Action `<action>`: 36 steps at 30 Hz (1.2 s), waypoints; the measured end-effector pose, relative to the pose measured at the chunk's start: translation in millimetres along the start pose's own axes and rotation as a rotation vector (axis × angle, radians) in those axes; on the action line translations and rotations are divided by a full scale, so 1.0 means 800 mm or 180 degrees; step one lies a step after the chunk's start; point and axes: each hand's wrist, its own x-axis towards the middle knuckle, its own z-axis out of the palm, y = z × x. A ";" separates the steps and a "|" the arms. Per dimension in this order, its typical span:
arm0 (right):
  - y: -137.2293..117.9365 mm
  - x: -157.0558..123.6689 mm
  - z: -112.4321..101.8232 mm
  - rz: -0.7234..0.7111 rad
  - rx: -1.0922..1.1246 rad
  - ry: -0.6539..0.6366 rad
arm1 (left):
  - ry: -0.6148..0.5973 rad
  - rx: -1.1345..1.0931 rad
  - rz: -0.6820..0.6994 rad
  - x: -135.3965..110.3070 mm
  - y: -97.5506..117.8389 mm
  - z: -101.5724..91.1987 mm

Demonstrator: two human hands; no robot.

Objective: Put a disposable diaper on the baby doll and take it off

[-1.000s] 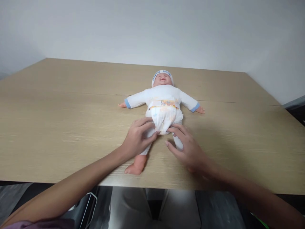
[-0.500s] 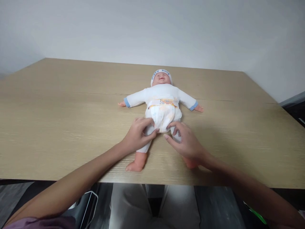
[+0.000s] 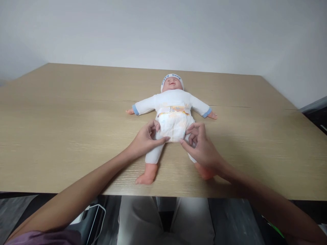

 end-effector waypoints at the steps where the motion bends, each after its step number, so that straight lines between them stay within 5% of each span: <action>1: 0.000 0.001 -0.002 0.0067 -0.0032 0.0027 | 0.0003 -0.0057 -0.0059 0.000 0.000 0.000; 11: -0.002 0.005 -0.017 0.0097 -0.0637 0.0215 | 0.0629 -0.0225 -0.0488 -0.011 0.006 0.006; 18: 0.006 0.000 -0.010 -0.0524 -0.1146 0.0284 | 0.0118 0.0759 0.0047 -0.012 0.012 -0.004; 25: 0.008 0.005 0.000 -0.0179 -0.0321 0.0175 | -0.0218 -0.0349 -0.0484 -0.010 0.013 -0.004; 36: 0.013 0.001 0.014 0.0094 0.0046 0.0473 | -0.0320 -0.0705 -0.0638 -0.003 0.010 -0.016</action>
